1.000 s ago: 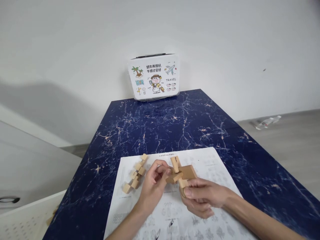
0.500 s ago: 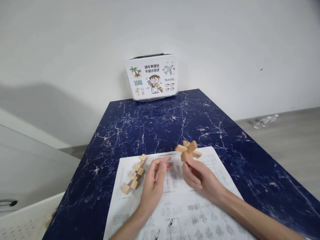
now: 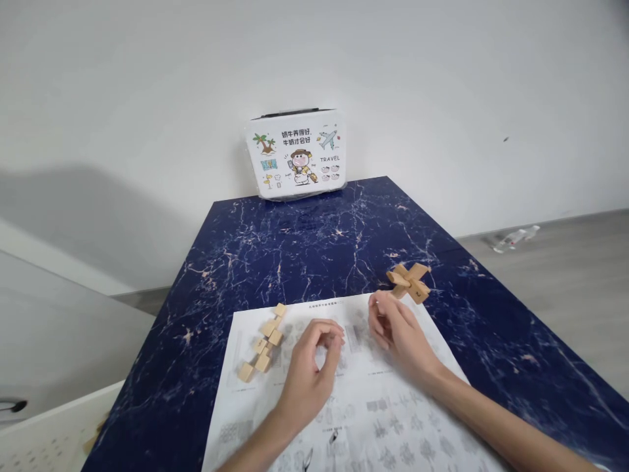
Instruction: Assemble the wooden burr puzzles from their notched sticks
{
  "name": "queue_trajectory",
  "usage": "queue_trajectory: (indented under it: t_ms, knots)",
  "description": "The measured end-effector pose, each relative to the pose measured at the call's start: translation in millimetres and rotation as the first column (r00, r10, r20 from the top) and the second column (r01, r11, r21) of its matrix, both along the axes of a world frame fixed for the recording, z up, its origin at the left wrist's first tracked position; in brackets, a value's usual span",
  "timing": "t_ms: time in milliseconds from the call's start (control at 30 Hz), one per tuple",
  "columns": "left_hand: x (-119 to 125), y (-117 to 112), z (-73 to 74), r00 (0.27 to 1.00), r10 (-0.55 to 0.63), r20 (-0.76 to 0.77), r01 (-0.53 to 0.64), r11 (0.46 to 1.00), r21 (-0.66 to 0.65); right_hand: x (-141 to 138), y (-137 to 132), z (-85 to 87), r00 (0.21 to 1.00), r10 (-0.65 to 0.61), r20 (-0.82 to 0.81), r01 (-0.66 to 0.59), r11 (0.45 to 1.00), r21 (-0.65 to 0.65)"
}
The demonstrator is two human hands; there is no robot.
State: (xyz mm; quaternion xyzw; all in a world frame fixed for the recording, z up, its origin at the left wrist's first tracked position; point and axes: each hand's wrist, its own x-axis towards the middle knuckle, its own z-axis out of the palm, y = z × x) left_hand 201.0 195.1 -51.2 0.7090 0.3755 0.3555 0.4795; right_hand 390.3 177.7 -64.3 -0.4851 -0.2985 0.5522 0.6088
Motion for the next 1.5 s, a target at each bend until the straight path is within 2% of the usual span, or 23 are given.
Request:
queue_trajectory:
  t_ms: [167,267,333,467,567,633,767,967,1100,1267,1500]
  knots:
    - [-2.4,-3.5,0.0,0.994,-0.052,-0.097,0.059,0.996,0.065,-4.3,-4.2,-1.5,0.933,0.167,0.319,-0.184,0.983,0.023]
    - [-5.1,-5.1,4.4,0.981,-0.088,-0.17,0.119,0.976,0.181,-4.2,-5.2,-1.5,0.89,0.198,0.411,-0.223,0.975,0.013]
    - [-10.0,-3.5,8.2,0.966,-0.061,-0.251,0.137,0.945,0.297,-4.2,-5.4,-0.5,0.877,0.206,0.435,-0.23,0.973,0.002]
    - [-32.4,7.3,10.7,0.891,0.164,-0.424,0.1,0.839,0.534,-5.3,-6.3,2.6,0.858,0.216,0.466,-0.239,0.971,-0.01]
    - [-58.7,15.9,4.4,0.804,0.372,-0.464,0.014,0.767,0.641,-6.3,-7.4,4.2,0.842,0.226,0.491,-0.246,0.969,-0.023]
    - [-76.9,17.6,-2.0,0.728,0.467,-0.503,-0.033,0.756,0.654,-6.7,-8.2,4.3,0.831,0.228,0.507,-0.252,0.968,-0.023]
    - [-104.9,12.3,-12.4,0.629,0.531,-0.568,-0.069,0.765,0.64,-7.4,-9.6,3.4,0.82,0.238,0.521,-0.265,0.964,-0.023]
    - [-121.6,12.7,-14.4,0.58,0.556,-0.596,-0.095,0.772,0.629,-8.1,-10.2,4.4,0.807,0.247,0.537,-0.277,0.961,-0.026]
    - [-118.1,21.9,-9.2,0.545,0.525,-0.654,-0.005,0.782,0.623,-7.7,-9.8,4.5,0.794,0.249,0.555,-0.284,0.958,-0.023]
    - [-101.8,32.9,-5.1,0.487,0.483,-0.728,0.066,0.81,0.582,-6.3,-9.2,1.7,0.787,0.249,0.565,-0.297,0.955,-0.008]
    - [-79.3,38.5,-6.9,0.573,0.436,-0.693,0.128,0.788,0.602,-5.8,-8.2,0.5,0.778,0.246,0.578,-0.31,0.951,0.013]
